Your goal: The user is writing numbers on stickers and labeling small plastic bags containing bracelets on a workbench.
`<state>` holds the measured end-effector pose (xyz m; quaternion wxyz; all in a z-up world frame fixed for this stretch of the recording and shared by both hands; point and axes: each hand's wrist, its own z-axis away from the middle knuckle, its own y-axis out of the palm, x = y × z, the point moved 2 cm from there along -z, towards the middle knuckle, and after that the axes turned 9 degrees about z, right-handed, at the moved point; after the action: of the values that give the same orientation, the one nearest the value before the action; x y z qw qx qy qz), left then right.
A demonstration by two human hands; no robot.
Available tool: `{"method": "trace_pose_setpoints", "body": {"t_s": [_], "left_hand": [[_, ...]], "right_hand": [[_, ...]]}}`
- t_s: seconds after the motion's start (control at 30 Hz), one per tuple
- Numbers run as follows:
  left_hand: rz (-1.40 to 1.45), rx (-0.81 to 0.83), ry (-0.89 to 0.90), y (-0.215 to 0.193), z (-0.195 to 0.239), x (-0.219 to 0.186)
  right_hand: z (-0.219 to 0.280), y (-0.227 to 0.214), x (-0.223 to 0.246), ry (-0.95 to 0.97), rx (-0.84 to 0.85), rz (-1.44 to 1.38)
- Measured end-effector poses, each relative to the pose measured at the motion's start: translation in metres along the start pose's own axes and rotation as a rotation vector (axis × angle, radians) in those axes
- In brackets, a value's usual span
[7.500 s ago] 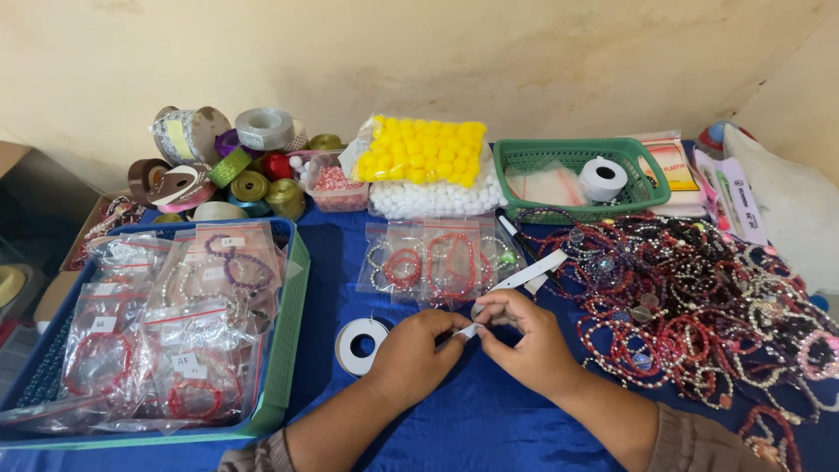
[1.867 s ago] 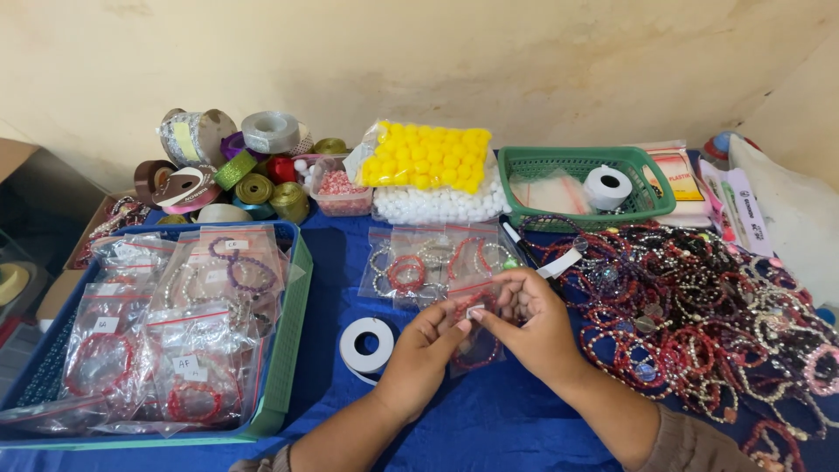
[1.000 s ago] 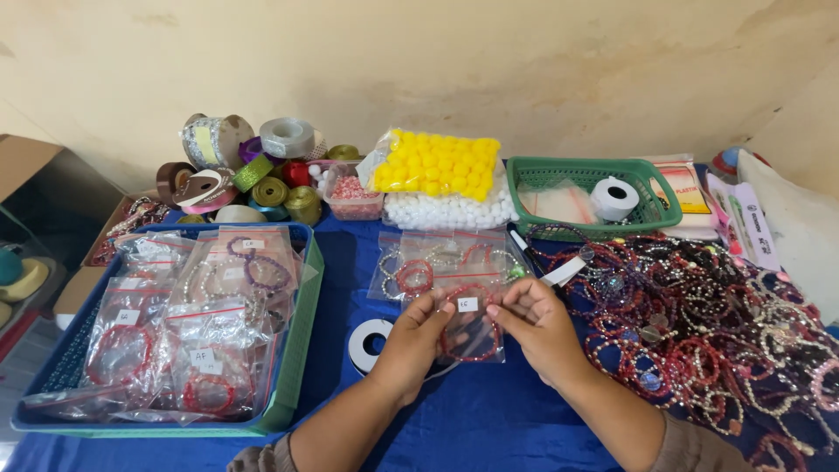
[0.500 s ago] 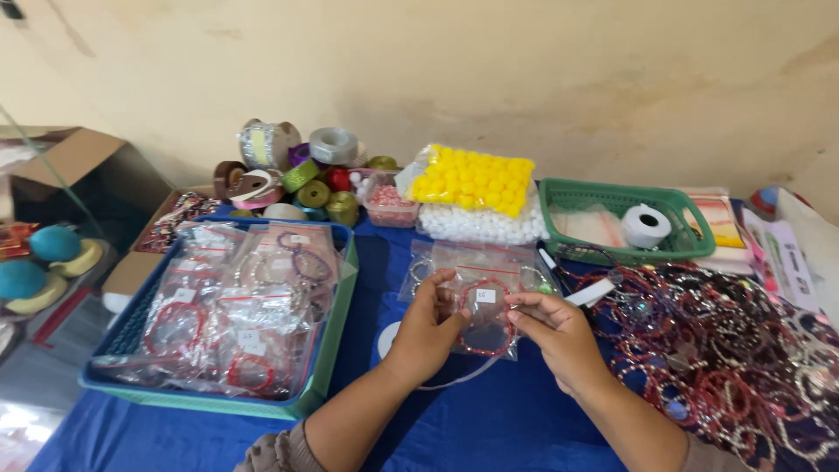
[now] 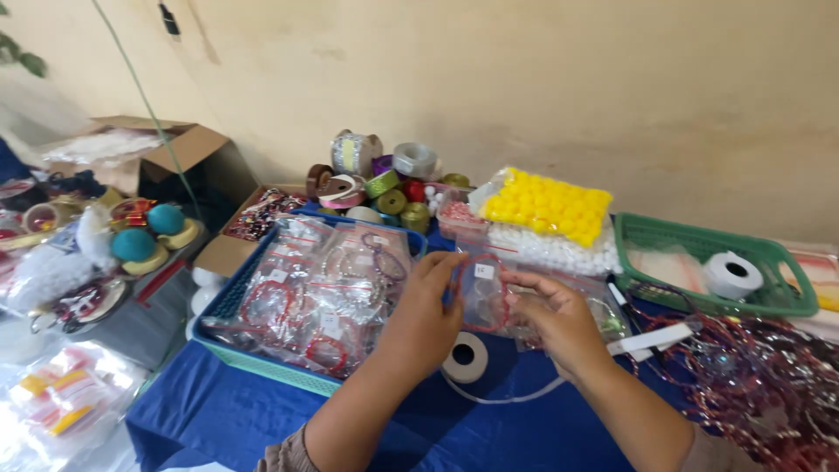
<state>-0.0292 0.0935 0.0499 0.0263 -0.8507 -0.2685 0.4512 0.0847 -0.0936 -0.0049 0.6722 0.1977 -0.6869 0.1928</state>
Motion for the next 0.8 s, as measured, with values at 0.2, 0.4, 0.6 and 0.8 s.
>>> {"method": "trace_pose_setpoints", "body": {"t_s": [0.2, 0.4, 0.6, 0.8], "left_hand": [[-0.003, -0.067, -0.242, -0.050, -0.015, 0.015], [-0.154, -0.224, -0.299, -0.093, -0.018, 0.017], [-0.562, -0.237, -0.275, -0.098, -0.014, 0.028], [-0.700, -0.236, -0.174, -0.088, -0.011, 0.046]], "right_hand": [[-0.039, 0.053, 0.011, -0.047, 0.118, 0.020], [-0.081, 0.105, 0.014, -0.107, 0.241, -0.035], [-0.117, 0.117, -0.024, -0.238, 0.273, 0.293], [-0.106, 0.118, -0.018, -0.344, 0.240, 0.165]]}}
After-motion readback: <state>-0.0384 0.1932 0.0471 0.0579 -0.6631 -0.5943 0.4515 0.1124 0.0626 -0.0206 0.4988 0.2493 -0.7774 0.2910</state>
